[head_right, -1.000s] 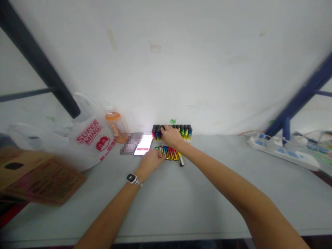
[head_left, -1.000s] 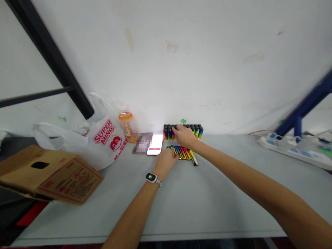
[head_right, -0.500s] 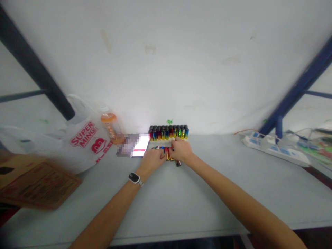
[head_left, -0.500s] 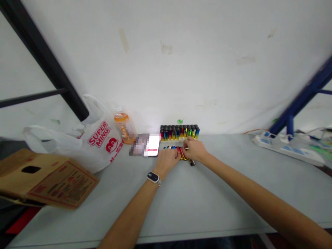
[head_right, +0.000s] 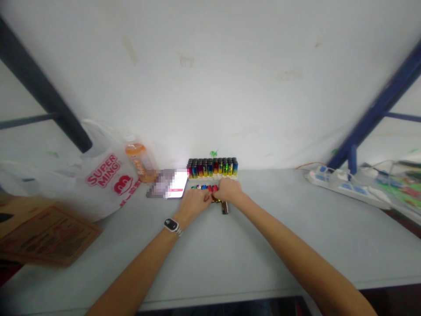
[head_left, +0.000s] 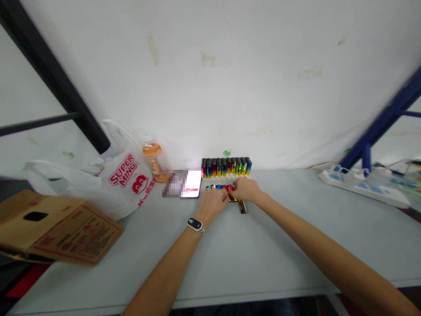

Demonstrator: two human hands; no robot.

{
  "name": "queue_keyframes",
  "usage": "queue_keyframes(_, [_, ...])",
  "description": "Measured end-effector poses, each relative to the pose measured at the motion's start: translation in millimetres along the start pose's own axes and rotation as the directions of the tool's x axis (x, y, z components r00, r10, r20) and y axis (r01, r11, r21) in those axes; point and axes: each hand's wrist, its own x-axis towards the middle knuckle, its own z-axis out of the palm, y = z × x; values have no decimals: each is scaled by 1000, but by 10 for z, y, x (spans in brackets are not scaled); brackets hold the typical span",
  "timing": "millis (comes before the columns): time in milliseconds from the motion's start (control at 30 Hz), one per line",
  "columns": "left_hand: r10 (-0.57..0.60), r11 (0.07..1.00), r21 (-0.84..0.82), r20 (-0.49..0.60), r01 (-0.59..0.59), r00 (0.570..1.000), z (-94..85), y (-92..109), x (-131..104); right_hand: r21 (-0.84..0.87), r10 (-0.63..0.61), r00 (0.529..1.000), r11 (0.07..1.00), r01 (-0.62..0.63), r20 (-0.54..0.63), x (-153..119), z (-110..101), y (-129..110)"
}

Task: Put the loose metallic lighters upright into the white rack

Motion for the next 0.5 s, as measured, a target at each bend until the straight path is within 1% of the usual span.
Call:
queue_keyframes(133, [-6, 1000, -19, -17, 6, 1000, 24, -17, 3, 80, 71, 997, 994, -73, 24, 91, 38, 4])
queue_keyframes(200, [-21, 998, -64, -56, 18, 998, 26, -24, 3, 153, 79, 996, 985, -83, 32, 96, 41, 37])
queue_keyframes(267, [-58, 987, -154, -121, 39, 991, 21, -28, 1, 265, 71, 998, 962, -68, -1, 70, 43, 83])
queue_keyframes(300, [-84, 974, -223, -159, 47, 984, 18, -28, 0, 336, 52, 998, 941, -35, -40, 45, 47, 106])
queue_keyframes(367, [-143, 915, -403, -236, 37, 961, 16, -18, -3, 495, -15, 988, 864, 91, -156, -21, 68, 142])
queue_keyframes(433, [-201, 802, -598, -302, -21, 932, 26, 3, -4, 638, -92, 961, 731, 244, -261, -107, 108, 154])
queue_keyframes(500, [-246, 664, -742, -338, -96, 909, 51, 32, 0, 729, -147, 937, 595, 339, -316, -201, 161, 139])
